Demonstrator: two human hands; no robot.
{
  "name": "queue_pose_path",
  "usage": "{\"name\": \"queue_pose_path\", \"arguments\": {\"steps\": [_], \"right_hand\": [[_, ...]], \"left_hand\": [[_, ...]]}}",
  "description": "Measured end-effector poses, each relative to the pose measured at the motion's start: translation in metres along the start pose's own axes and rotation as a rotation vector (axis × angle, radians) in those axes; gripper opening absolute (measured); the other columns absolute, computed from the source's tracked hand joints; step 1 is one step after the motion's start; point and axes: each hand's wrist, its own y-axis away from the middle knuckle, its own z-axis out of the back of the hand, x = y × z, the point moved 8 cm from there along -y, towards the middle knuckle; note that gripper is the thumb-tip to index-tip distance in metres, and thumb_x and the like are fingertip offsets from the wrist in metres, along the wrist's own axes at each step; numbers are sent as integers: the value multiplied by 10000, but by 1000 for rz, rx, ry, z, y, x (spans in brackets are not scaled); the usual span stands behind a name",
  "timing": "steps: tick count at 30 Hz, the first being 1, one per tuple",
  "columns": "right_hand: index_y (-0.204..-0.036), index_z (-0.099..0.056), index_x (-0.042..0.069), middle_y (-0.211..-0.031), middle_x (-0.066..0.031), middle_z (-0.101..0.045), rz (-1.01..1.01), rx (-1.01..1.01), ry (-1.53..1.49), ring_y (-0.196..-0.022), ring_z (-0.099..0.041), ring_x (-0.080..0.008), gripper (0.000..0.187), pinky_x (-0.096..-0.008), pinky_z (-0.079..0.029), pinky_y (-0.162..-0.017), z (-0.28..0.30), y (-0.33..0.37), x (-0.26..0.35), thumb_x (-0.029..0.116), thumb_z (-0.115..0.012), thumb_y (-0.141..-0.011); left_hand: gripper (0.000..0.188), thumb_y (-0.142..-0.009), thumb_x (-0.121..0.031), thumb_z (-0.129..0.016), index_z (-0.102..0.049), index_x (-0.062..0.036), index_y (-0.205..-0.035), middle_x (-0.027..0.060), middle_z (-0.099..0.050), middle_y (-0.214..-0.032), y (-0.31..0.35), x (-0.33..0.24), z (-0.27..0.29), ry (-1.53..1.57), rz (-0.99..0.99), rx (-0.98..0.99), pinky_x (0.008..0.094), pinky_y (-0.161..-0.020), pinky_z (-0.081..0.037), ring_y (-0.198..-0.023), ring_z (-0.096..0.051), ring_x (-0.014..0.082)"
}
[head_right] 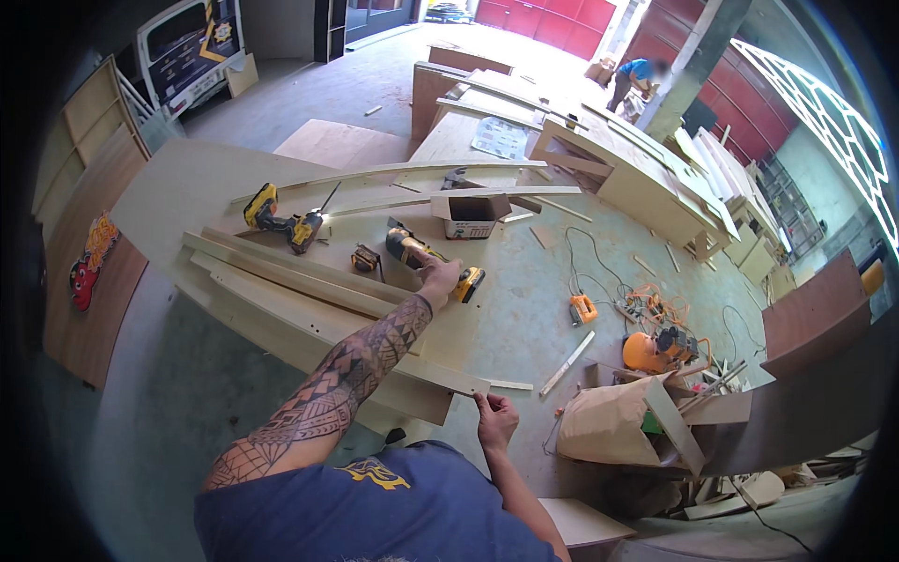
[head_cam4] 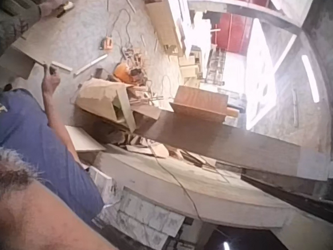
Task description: Using a power drill and various wood pieces to assemble a furniture structure in a workshop.
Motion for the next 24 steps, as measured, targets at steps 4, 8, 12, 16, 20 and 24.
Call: {"name": "queue_pose_path", "arguments": {"steps": [4,8,12,16,20,24], "right_hand": [[-900,-751,-26,-803,-91,-773,-69,35,61,-712,-674,-120,338,-306,-550,-664,4,-6,2,261,-928,-882],[-926,-722,-20,-798,-81,-756,-60,83,118,-689,-650,-132,405,-310,-539,-654,6,-14,7,305,-950,-848],[-1240,-621,-40,-932,-63,-745,-191,282,-15,-773,-651,-98,575,-289,-535,-688,-10,-26,-27,320,-917,-903],[-1230,-647,-38,-907,-35,-723,-238,472,-177,-804,-633,-89,507,-271,-523,-719,-26,-33,-38,304,-882,-940],[-1210,-689,-33,-977,-67,-745,-207,680,-195,-861,-646,-127,453,-283,-530,-784,-34,-38,-28,320,-843,-971],[-1142,-685,-11,-983,-51,-734,-94,799,-86,-837,-651,-123,355,-283,-537,-754,-37,-46,-34,256,-845,-970]], "left_hand": [[1329,-883,-320,-825,206,-94,-1691,424,-120,-1699,38,-17,18,104,-147,140,468,-1267,-351,-1534,-390,471],[1246,-909,-174,-808,146,-65,-1702,376,-300,-1647,51,-13,46,242,-408,342,436,-1169,-477,-1516,-416,419],[1115,-921,-81,-800,-17,-42,-1714,328,-396,-1573,45,28,131,184,-539,105,466,-1117,-509,-1400,-521,390],[973,-940,-107,-795,-180,-28,-1690,289,-449,-1506,55,101,232,30,-591,-253,466,-1090,-524,-1279,-593,382],[926,-950,-131,-785,-214,-9,-1669,283,-468,-1492,94,158,265,-95,-463,-424,460,-1080,-529,-1265,-607,377],[907,-953,-151,-782,-232,8,-1657,287,-474,-1494,134,171,233,-35,-315,-367,463,-1083,-526,-1277,-606,357]]}}
